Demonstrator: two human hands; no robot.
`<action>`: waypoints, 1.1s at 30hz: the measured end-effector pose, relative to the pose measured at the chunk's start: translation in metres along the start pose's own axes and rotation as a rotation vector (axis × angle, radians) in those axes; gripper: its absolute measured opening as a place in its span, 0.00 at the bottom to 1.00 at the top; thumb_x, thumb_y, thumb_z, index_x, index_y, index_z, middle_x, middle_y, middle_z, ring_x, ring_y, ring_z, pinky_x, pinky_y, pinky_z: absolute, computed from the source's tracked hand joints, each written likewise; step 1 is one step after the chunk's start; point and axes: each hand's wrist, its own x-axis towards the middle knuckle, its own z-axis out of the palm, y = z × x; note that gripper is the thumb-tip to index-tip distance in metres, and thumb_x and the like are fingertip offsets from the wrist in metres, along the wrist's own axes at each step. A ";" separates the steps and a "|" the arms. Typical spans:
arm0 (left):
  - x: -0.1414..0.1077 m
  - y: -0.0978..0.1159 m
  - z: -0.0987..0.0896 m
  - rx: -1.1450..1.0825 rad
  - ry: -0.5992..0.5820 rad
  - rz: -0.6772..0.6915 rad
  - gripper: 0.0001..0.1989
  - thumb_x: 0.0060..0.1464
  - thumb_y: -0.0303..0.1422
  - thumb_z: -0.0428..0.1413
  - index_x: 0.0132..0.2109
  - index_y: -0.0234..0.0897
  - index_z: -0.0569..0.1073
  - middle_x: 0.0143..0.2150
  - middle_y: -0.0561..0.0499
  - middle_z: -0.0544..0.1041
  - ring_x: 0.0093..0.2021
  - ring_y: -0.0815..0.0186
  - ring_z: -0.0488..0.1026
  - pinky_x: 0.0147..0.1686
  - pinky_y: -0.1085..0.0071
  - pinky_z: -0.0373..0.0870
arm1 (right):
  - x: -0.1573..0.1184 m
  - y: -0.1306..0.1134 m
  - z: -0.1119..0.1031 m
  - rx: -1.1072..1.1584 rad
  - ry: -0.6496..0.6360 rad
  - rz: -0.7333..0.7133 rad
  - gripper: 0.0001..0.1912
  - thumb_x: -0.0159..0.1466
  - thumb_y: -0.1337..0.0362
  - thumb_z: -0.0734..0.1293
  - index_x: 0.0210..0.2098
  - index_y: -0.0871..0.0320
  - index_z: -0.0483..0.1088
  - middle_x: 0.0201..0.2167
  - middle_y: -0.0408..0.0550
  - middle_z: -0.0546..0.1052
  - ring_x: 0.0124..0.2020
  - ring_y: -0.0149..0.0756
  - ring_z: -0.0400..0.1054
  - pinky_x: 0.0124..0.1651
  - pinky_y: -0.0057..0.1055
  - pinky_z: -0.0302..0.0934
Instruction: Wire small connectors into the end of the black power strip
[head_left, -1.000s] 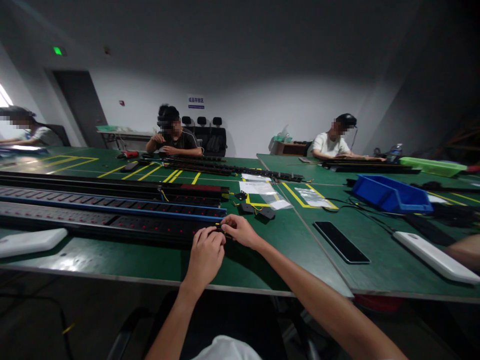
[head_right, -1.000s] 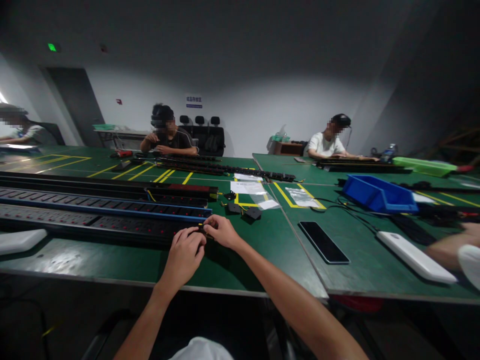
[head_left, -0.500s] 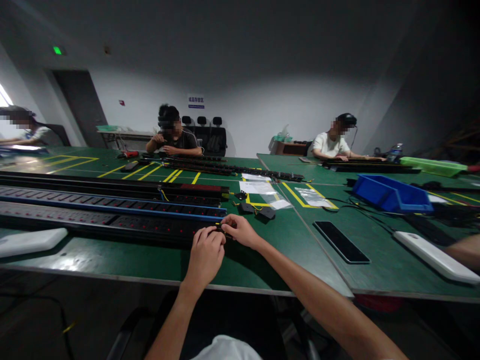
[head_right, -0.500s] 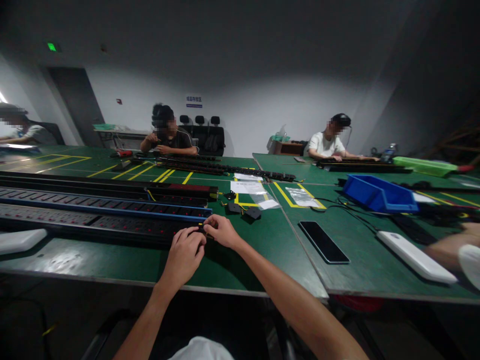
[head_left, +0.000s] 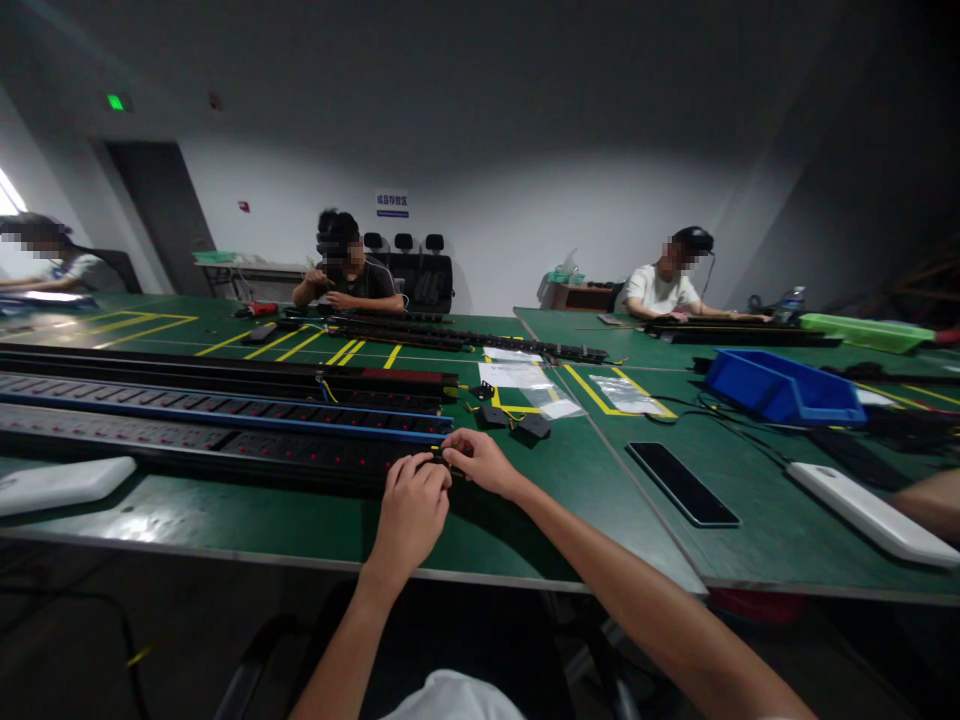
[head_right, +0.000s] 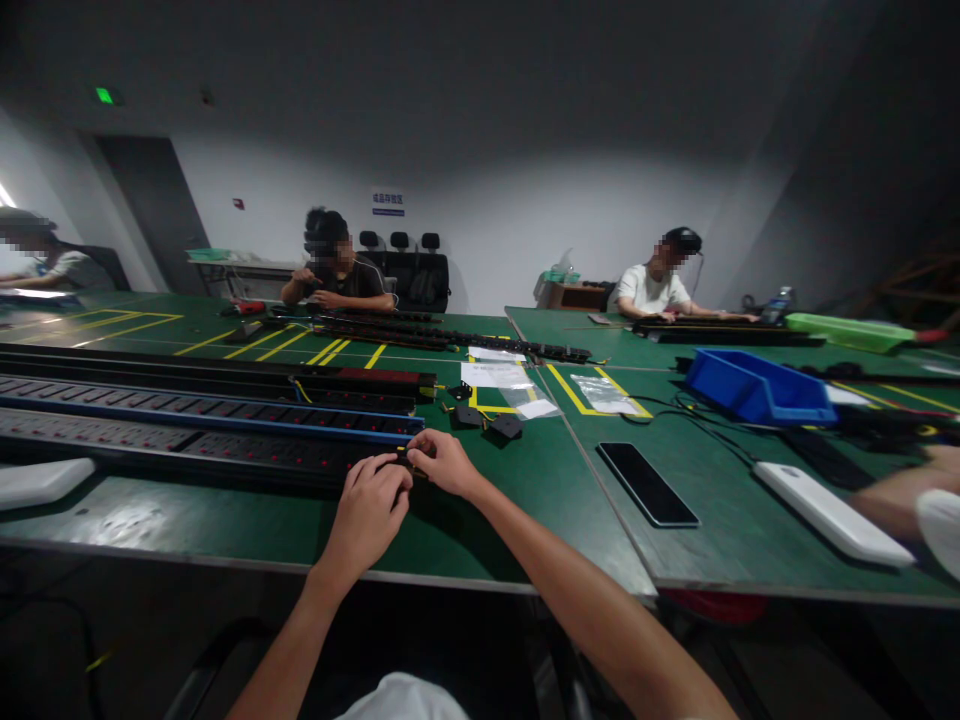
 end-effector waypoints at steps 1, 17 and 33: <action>0.000 0.000 0.000 0.000 0.000 0.001 0.08 0.56 0.22 0.51 0.36 0.41 0.70 0.41 0.51 0.78 0.58 0.57 0.69 0.61 0.53 0.58 | 0.000 0.000 0.000 0.003 -0.001 0.001 0.11 0.62 0.59 0.66 0.40 0.59 0.73 0.25 0.41 0.71 0.23 0.28 0.64 0.21 0.22 0.58; 0.001 -0.001 0.001 0.000 0.007 0.008 0.08 0.55 0.22 0.52 0.36 0.41 0.70 0.41 0.50 0.78 0.57 0.57 0.69 0.61 0.53 0.58 | 0.000 0.000 0.001 -0.001 0.009 -0.015 0.10 0.62 0.60 0.66 0.39 0.59 0.73 0.24 0.39 0.70 0.22 0.27 0.62 0.24 0.23 0.57; 0.000 0.000 0.001 0.001 0.016 0.012 0.09 0.55 0.21 0.51 0.36 0.41 0.71 0.41 0.49 0.78 0.57 0.56 0.69 0.61 0.52 0.59 | 0.000 -0.002 0.000 -0.021 0.024 -0.020 0.09 0.61 0.60 0.67 0.38 0.59 0.73 0.24 0.40 0.72 0.24 0.28 0.64 0.26 0.23 0.58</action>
